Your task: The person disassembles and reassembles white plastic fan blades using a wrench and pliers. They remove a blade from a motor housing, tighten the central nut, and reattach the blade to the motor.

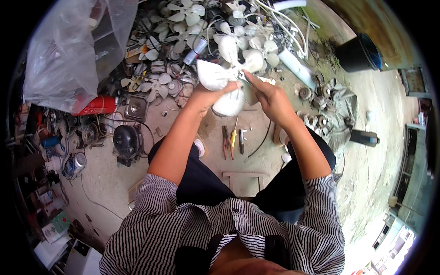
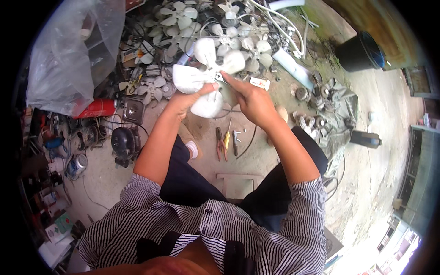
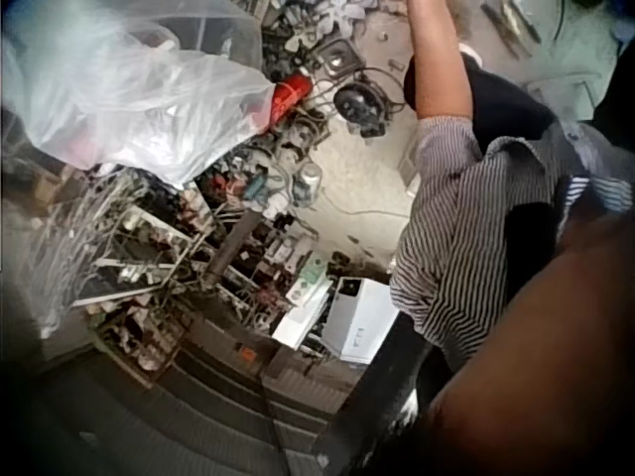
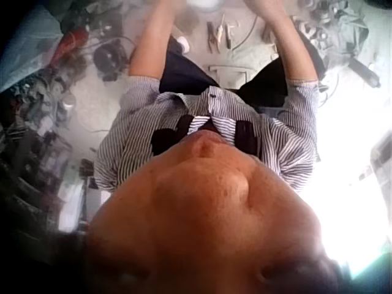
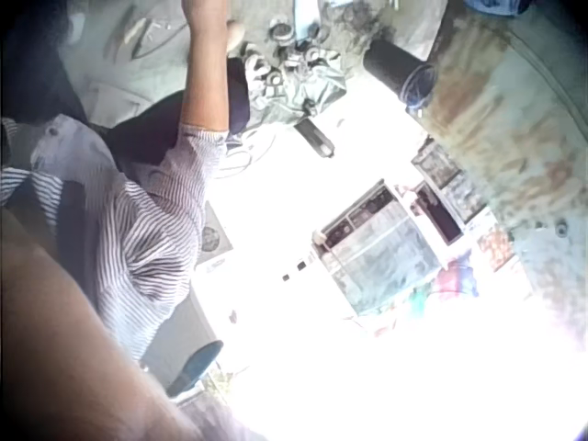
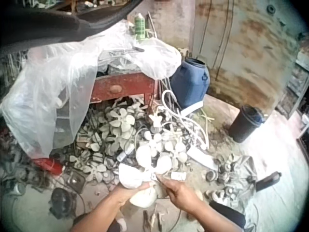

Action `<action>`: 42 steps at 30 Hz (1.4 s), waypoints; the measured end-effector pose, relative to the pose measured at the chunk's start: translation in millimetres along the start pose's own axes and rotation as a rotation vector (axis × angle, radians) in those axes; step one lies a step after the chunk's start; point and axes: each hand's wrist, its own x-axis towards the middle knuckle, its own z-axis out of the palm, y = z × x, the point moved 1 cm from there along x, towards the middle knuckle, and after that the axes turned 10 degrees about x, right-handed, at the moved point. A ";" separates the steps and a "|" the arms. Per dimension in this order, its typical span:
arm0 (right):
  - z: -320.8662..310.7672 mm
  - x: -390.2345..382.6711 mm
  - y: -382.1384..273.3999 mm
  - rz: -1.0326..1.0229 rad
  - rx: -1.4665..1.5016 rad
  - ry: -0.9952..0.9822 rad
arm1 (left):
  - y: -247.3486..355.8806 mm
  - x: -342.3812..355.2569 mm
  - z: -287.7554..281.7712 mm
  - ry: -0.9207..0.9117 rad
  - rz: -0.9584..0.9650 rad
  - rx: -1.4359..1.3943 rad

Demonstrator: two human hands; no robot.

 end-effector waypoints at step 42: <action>-8.9 6.5 -24.7 0.565 0.975 -0.216 | 10.0 3.5 7.1 0.033 0.038 -0.188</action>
